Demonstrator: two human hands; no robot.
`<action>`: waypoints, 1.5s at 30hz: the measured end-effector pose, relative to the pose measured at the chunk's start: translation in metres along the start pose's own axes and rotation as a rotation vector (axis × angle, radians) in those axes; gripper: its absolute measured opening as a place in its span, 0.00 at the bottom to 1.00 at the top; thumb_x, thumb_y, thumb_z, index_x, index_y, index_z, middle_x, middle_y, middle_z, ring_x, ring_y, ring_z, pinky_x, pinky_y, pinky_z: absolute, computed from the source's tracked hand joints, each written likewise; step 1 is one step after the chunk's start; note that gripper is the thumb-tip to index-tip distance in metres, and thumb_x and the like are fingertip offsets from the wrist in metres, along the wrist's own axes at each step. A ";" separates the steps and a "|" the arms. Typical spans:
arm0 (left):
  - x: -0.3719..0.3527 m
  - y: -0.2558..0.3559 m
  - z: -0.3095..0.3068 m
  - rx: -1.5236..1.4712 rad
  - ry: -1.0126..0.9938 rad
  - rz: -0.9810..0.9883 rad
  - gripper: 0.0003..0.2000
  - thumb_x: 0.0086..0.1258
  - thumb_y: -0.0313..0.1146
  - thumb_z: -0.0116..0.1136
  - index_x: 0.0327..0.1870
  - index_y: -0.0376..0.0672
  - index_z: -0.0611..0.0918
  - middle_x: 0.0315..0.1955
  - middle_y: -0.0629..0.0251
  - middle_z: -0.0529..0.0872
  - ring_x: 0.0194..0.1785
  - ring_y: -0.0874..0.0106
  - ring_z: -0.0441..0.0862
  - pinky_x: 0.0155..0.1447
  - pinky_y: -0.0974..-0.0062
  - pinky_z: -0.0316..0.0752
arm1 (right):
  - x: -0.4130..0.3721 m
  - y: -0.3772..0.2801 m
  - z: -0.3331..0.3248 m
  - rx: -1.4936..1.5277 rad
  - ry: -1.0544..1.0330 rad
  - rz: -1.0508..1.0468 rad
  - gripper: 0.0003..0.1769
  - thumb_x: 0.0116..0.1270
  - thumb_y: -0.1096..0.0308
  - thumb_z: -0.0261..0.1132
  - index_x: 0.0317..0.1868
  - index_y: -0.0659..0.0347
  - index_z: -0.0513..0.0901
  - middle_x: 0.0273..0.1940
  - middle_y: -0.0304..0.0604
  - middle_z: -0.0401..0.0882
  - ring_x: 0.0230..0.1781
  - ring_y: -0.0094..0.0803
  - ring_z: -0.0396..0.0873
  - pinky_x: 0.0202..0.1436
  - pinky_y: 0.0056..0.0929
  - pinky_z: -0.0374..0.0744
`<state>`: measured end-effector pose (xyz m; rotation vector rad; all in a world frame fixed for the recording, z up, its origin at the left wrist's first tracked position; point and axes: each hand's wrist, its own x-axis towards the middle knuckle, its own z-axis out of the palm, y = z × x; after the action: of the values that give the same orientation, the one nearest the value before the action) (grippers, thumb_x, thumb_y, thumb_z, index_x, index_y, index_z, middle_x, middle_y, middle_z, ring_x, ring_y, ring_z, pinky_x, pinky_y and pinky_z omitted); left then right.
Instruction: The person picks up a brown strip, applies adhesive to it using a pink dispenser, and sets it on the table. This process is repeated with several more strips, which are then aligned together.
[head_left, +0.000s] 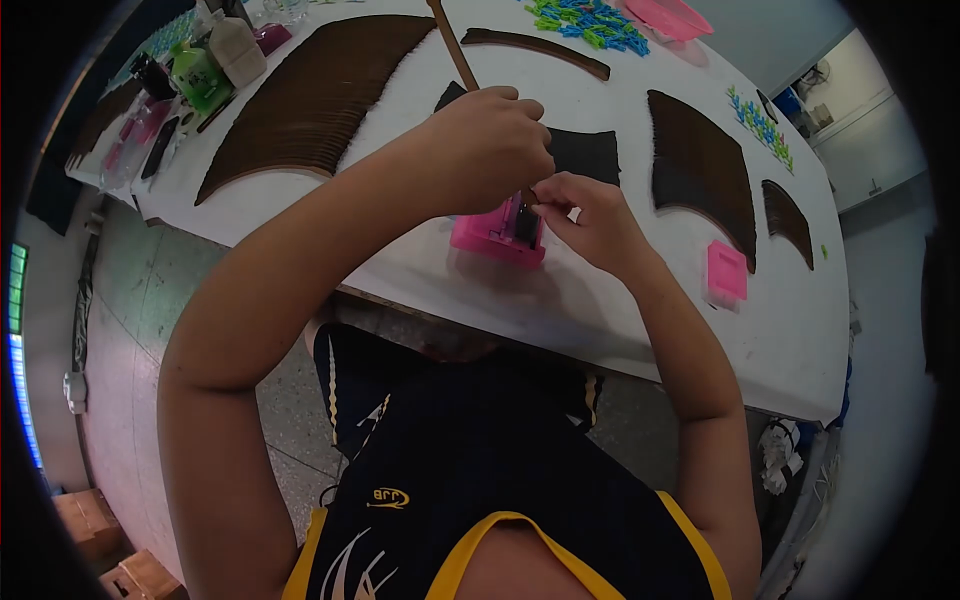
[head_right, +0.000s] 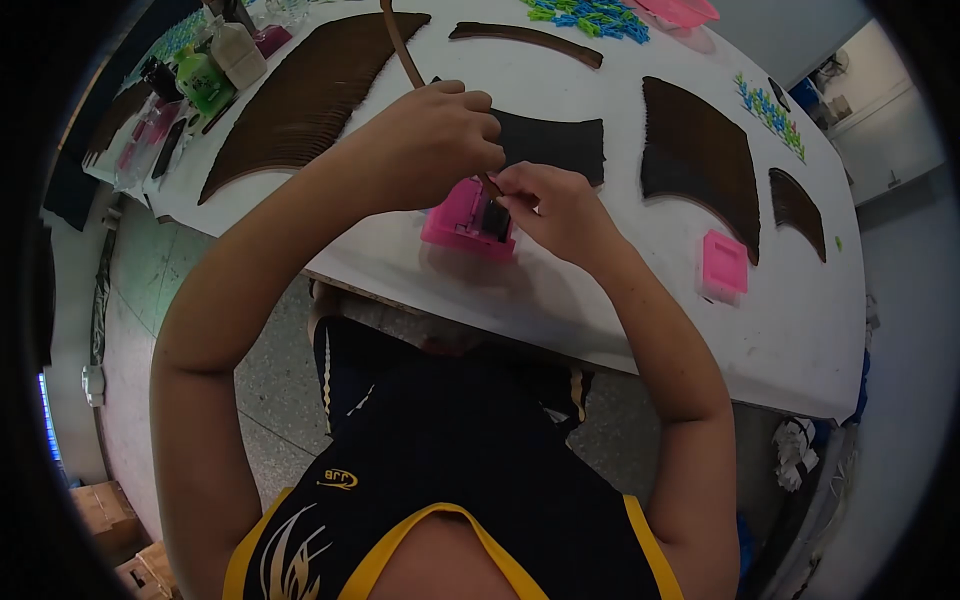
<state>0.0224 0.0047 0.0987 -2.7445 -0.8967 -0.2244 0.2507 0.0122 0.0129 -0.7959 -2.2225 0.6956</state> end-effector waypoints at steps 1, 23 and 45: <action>0.001 0.001 -0.001 -0.003 -0.002 -0.003 0.05 0.64 0.26 0.69 0.35 0.51 0.91 0.34 0.72 0.88 0.51 0.70 0.84 0.61 0.68 0.77 | 0.000 0.001 0.001 0.017 0.008 0.011 0.08 0.70 0.79 0.74 0.48 0.66 0.87 0.40 0.41 0.90 0.37 0.26 0.88 0.40 0.27 0.85; 0.000 0.001 -0.001 0.061 -0.066 -0.031 0.06 0.59 0.25 0.72 0.32 0.51 0.92 0.34 0.73 0.90 0.53 0.70 0.85 0.63 0.69 0.78 | 0.001 0.007 0.013 0.016 0.016 0.055 0.10 0.70 0.76 0.72 0.51 0.62 0.88 0.37 0.43 0.89 0.34 0.29 0.86 0.36 0.27 0.82; -0.032 0.013 0.076 -0.235 0.264 -0.044 0.13 0.56 0.24 0.72 0.43 0.47 0.91 0.36 0.67 0.87 0.44 0.64 0.84 0.45 0.65 0.82 | -0.029 0.021 -0.011 -0.191 -0.001 -0.059 0.10 0.65 0.78 0.70 0.45 0.57 0.92 0.36 0.39 0.89 0.37 0.36 0.85 0.38 0.36 0.84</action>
<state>0.0098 -0.0020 0.0163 -2.8129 -0.9084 -0.7243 0.2829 0.0090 -0.0060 -0.8182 -2.3285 0.4604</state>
